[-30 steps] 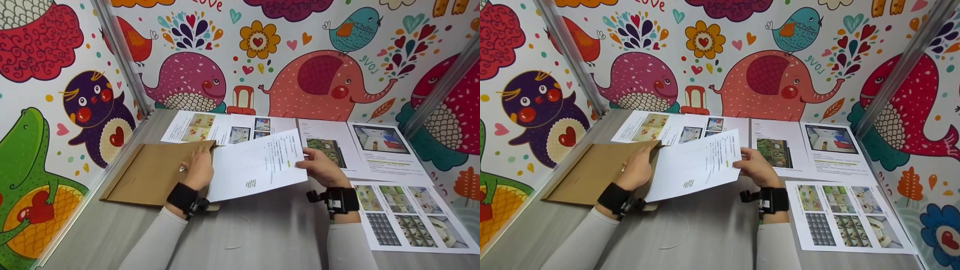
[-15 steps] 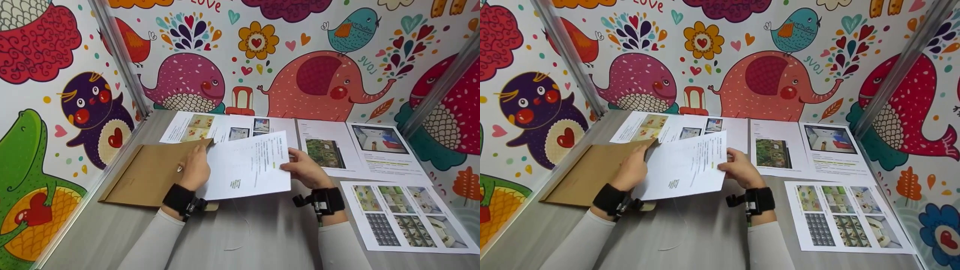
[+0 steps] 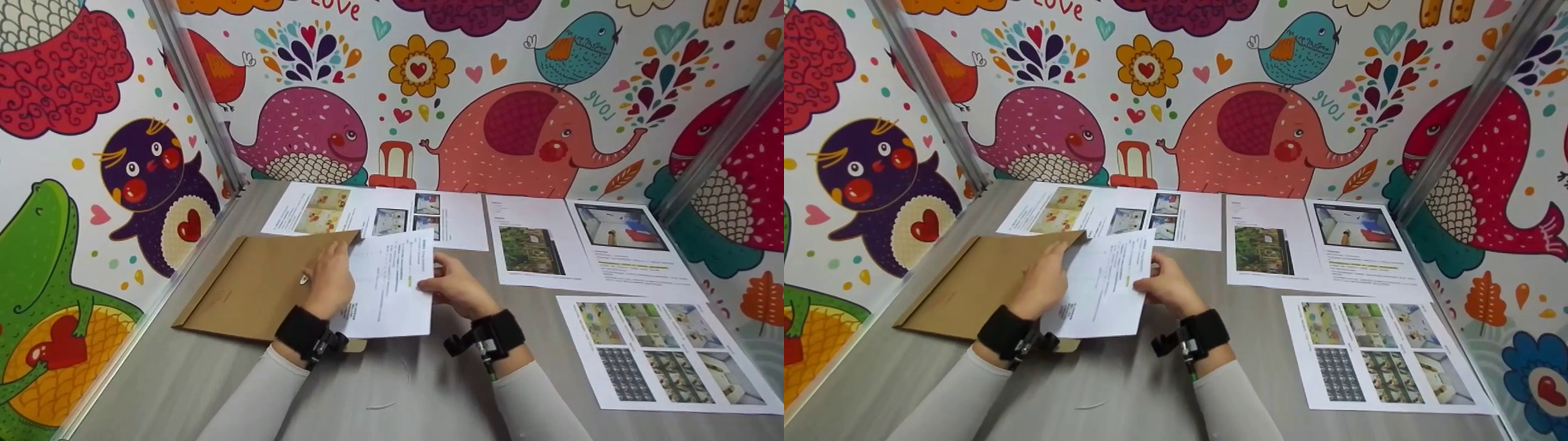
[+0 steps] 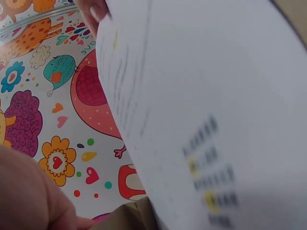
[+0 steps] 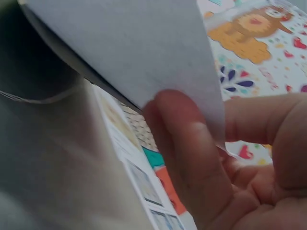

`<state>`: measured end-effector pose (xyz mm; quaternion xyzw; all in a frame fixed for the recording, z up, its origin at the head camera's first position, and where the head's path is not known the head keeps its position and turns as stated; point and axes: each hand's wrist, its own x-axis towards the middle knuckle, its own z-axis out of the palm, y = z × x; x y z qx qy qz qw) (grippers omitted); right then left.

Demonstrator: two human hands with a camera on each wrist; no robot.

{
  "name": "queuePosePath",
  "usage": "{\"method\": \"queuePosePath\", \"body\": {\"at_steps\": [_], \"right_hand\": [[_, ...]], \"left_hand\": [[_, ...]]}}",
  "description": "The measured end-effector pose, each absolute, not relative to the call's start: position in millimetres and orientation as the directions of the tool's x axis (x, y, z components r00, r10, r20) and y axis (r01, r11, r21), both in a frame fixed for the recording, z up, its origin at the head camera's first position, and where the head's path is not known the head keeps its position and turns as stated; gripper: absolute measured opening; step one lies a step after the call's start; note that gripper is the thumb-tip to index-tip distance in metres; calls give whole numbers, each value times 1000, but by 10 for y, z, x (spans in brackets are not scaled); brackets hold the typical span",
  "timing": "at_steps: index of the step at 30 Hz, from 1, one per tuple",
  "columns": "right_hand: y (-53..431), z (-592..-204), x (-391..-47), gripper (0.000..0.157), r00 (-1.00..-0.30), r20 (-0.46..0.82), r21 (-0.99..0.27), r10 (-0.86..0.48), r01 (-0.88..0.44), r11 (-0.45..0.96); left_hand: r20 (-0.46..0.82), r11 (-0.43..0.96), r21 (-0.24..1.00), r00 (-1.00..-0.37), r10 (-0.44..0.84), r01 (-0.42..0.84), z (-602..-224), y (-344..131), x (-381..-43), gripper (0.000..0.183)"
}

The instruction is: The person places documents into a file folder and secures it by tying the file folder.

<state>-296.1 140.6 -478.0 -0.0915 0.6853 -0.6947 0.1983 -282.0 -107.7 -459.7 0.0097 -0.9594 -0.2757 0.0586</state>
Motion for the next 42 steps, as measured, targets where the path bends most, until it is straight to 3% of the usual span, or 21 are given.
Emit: {"method": "queuePosePath", "body": {"at_steps": [10,17,27,33,39,42], "right_hand": [[943,-4939,-2839,57,-931,-148,-988,-333,122,96],[942,-4894,-2847,35,-952,-185,-983,-245,177,55],[738,-4932,-2763,23,-976,-142,-990,-164,138,37],[571,-4963,-2736,19,-989,-51,-991,-138,33,133],[500,-5020,-2714,14,-984,112,-911,-136,-156,382],[482,-5045,-2712,15,-967,178,-863,-184,-243,442]], "left_hand": [[123,845,532,-992,-14,53,-4632,-940,-2686,56],[147,842,536,-989,-28,56,-4628,-982,-2700,55],[154,848,526,-988,-26,60,-4642,-909,-2644,53],[182,859,505,-983,-15,80,-4624,-806,-2591,53],[171,845,522,-985,29,116,-4621,-674,-2503,55],[177,833,534,-982,60,146,-4635,-635,-2461,52]]}}
